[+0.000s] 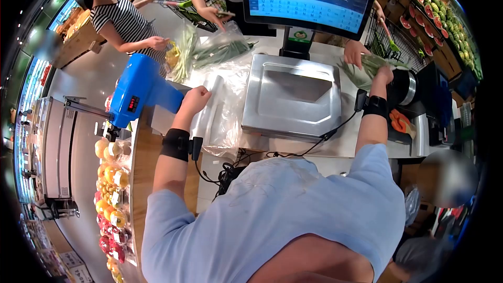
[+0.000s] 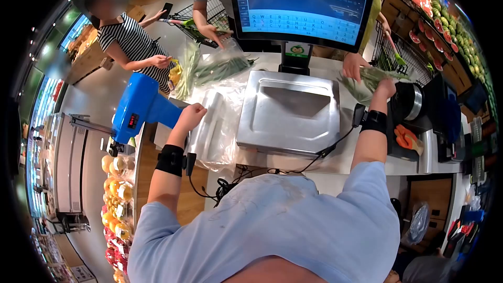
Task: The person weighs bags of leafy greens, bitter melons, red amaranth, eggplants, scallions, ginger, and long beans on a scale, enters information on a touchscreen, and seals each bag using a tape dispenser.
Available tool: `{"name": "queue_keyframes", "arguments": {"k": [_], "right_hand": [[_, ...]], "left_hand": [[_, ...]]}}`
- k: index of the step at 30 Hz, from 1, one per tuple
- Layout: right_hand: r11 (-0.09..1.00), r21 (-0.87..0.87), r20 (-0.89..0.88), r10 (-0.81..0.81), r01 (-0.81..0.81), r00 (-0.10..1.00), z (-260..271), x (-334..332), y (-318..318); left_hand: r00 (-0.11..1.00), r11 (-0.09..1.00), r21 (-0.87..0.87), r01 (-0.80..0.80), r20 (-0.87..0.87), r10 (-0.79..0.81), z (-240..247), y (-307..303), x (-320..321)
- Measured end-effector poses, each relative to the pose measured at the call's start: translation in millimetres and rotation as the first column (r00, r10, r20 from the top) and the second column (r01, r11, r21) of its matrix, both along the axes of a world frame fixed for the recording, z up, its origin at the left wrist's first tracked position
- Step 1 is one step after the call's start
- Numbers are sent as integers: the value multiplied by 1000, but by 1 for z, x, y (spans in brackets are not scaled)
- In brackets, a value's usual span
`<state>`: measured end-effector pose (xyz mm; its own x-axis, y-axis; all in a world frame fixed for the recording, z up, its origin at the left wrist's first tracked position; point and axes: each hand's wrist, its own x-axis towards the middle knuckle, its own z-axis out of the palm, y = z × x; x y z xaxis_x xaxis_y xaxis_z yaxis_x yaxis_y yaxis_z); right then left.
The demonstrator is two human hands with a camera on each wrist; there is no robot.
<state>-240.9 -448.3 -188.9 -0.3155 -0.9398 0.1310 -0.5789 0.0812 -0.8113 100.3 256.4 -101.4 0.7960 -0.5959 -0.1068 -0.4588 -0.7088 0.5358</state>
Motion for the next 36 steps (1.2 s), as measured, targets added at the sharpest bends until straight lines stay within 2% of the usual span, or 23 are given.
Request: {"name": "queue_keyframes", "arguments": {"k": [1, 3, 4, 7, 9, 11, 12, 13, 15, 16, 21, 23, 24, 25, 26, 27, 28, 29, 31, 32, 34, 35, 36], "right_hand": [[993, 87, 313, -103, 79, 944, 42, -2, 49], [982, 154, 498, -170, 106, 851, 62, -10, 76], [987, 113, 402, -147, 110, 904, 55, -16, 72], [999, 33, 388, -31, 20, 921, 12, -30, 41], [999, 22, 465, -30, 23, 885, 19, -22, 58], [997, 12, 296, 67, -74, 953, 48, -14, 102], [996, 36, 277, 66, -79, 959, 35, -17, 91], [994, 13, 165, 105, -109, 981, 35, -18, 95], [968, -168, 236, 226, -189, 945, 41, -22, 128], [948, -228, 250, 279, -224, 927, 35, -25, 131], [930, -123, 385, 367, -347, 847, 52, -34, 208], [919, -108, 431, 387, -379, 815, 63, -32, 242], [905, -97, 399, 417, -414, 817, 67, -31, 257], [891, -85, 367, 445, -447, 817, 70, -30, 270], [896, -94, 366, 436, -434, 822, 71, -27, 283], [863, -86, 366, 492, -498, 790, 71, -24, 296], [824, -79, 365, 547, -561, 753, 71, -20, 309], [828, -86, 365, 544, -555, 756, 71, -14, 320], [736, 4, 277, 650, -677, 708, 67, 3, 344], [684, 21, 314, 688, -729, 655, 65, 15, 358], [563, 105, 388, 736, -819, 555, 82, 54, 401], [461, 115, 373, 801, -880, 469, 74, 71, 410], [329, 102, 399, 851, -939, 341, 69, 91, 421]], "left_hand": [[1000, 1000, 19, -21, 24, 20, -6, -3, 5], [999, 999, 32, -25, 48, 23, -24, -10, 23], [997, 998, 54, -26, 73, 22, -26, -15, 29], [990, 992, 63, -108, 102, 101, -28, -34, 39], [987, 992, 57, -117, 113, 110, -27, -48, 44], [945, 978, -99, -183, 255, 203, -22, -62, 47], [942, 975, -132, -178, 263, 207, -21, -69, 54], [945, 976, -134, -169, 258, 199, -19, -75, 59], [867, 966, -134, -223, 425, 259, -13, -87, 69], [891, 958, -107, -268, 351, 288, -6, -92, 76], [911, 948, -151, -281, 268, 313, -4, -118, 121], [872, 913, -267, -307, 305, 382, -12, -130, 141], [871, 887, -361, -287, 286, 399, -16, -135, 149], [877, 889, -369, -273, 285, 388, -22, -142, 164], [887, 856, -480, -194, 288, 362, -26, -148, 180], [895, 806, -581, -112, 293, 336, -28, -155, 190], [913, 680, -732, 41, 304, 272, -17, -159, 190], [914, 676, -735, 48, 305, 267, -5, -164, 191], [808, 697, -717, -20, 399, 433, 7, -166, 193], [801, 699, -714, -34, 399, 447, 10, -165, 196], [812, 667, -739, 96, 446, 377, 9, -159, 205], [819, 568, -817, 97, 390, 421, 13, -155, 197], [812, 549, -829, 102, 388, 436, 17, -147, 188]]}}
